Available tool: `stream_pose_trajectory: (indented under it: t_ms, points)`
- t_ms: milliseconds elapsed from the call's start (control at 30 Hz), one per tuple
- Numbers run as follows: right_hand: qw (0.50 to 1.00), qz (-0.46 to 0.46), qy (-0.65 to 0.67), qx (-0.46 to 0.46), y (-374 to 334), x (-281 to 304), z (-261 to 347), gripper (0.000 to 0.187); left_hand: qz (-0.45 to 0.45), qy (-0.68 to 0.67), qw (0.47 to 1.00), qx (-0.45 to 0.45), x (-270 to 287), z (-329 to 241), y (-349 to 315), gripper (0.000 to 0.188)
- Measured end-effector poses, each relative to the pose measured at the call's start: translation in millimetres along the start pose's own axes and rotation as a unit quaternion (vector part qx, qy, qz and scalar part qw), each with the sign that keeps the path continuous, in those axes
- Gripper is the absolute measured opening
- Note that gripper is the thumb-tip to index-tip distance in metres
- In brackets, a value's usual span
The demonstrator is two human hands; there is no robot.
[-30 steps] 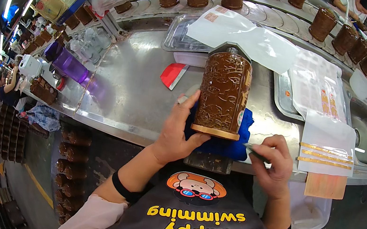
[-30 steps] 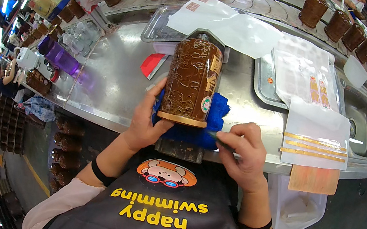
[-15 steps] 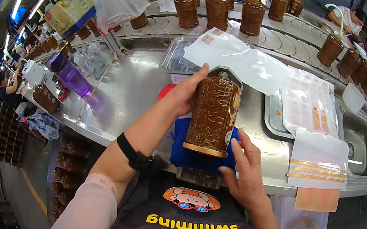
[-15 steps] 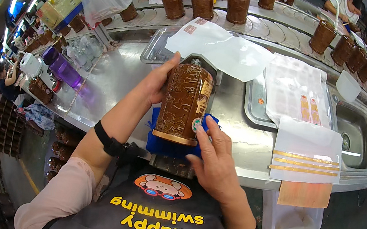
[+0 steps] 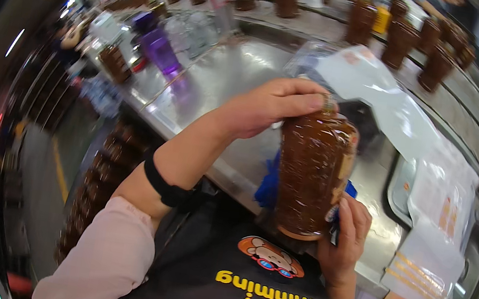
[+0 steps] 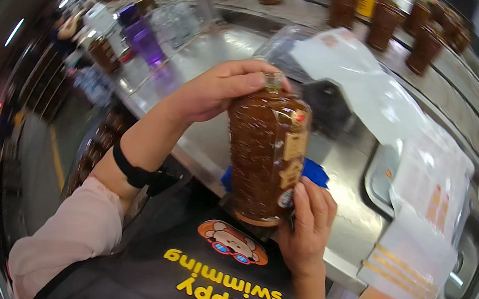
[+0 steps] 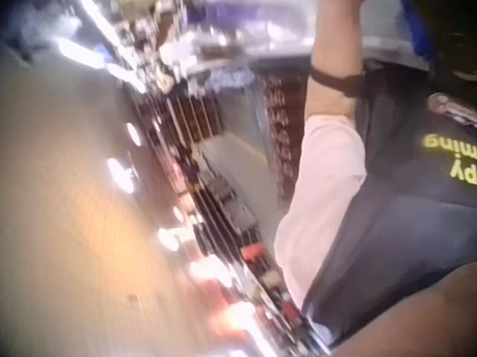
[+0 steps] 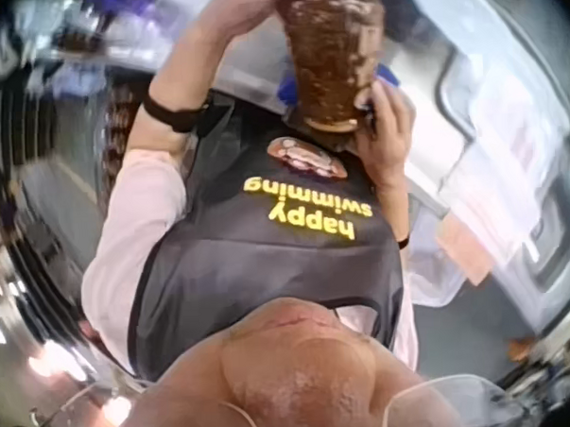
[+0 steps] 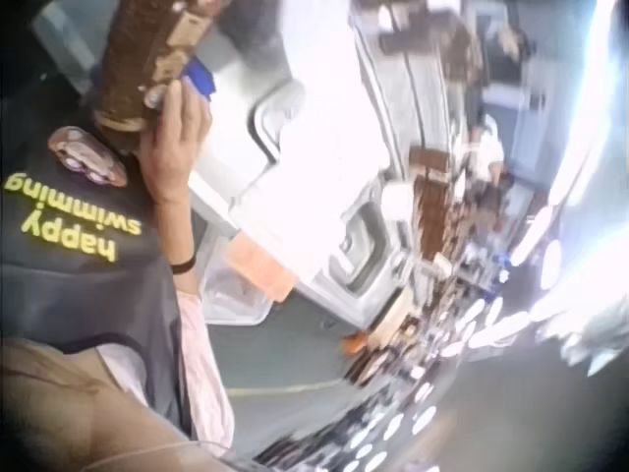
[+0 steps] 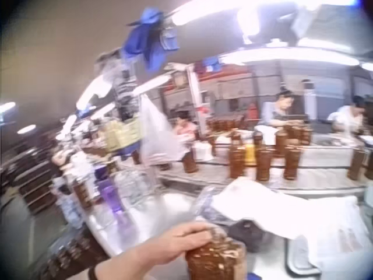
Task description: Applying adhesive labels to ceramic jars and wiping them with a cloth in a factory setting.
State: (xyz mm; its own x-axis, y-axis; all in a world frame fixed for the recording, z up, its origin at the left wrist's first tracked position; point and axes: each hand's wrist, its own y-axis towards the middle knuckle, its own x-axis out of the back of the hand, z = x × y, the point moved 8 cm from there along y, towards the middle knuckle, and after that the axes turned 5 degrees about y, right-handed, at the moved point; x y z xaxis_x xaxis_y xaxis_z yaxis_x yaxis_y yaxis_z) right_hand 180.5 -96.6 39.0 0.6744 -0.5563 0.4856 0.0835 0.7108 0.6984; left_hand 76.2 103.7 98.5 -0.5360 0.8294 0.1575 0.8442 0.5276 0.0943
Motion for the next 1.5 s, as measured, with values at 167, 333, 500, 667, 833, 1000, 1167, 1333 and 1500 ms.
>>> stream_pose_trajectory:
  t_ms: [167, 333, 500, 667, 833, 1000, 1167, 1333, 1500]
  points:
    - [0.997, 0.008, 0.024, 0.077, 18, 4, 19, 0.052, -0.100, 0.056, 0.993, -0.007, 24, -23, -72, 0.030]
    - [0.976, 0.107, 0.067, 0.176, 46, -35, 58, 0.049, -0.256, -0.013, 0.967, -0.003, 52, -20, -192, 0.029]
    - [0.929, 0.243, 0.149, 0.234, 45, -118, 114, 0.055, -0.482, 0.053, 0.875, -0.017, 52, -12, -338, 0.024]
    - [0.878, 0.424, 0.206, 0.079, 36, -219, 135, 0.049, -0.604, 0.366, 0.705, 0.066, 45, -9, -464, 0.024]
    - [0.775, 0.457, 0.321, -0.296, -13, -291, 75, 0.042, -0.651, 0.479, 0.554, 0.199, 58, 70, -588, 0.024]
    - [0.660, 0.312, 0.437, -0.525, -51, -302, 23, 0.049, -0.691, 0.484, 0.402, 0.357, 62, 148, -756, 0.025]
    - [0.576, 0.200, 0.559, -0.563, -50, -313, 14, 0.051, -0.705, 0.466, 0.271, 0.462, 71, 205, -918, 0.025]
    - [0.542, 0.210, 0.603, -0.547, -48, -315, -1, 0.047, -0.733, 0.394, 0.166, 0.530, 100, 230, -1039, 0.032]
    - [0.572, 0.215, 0.590, -0.527, -43, -317, -8, 0.047, -0.752, 0.316, 0.129, 0.564, 143, 255, -1097, 0.037]
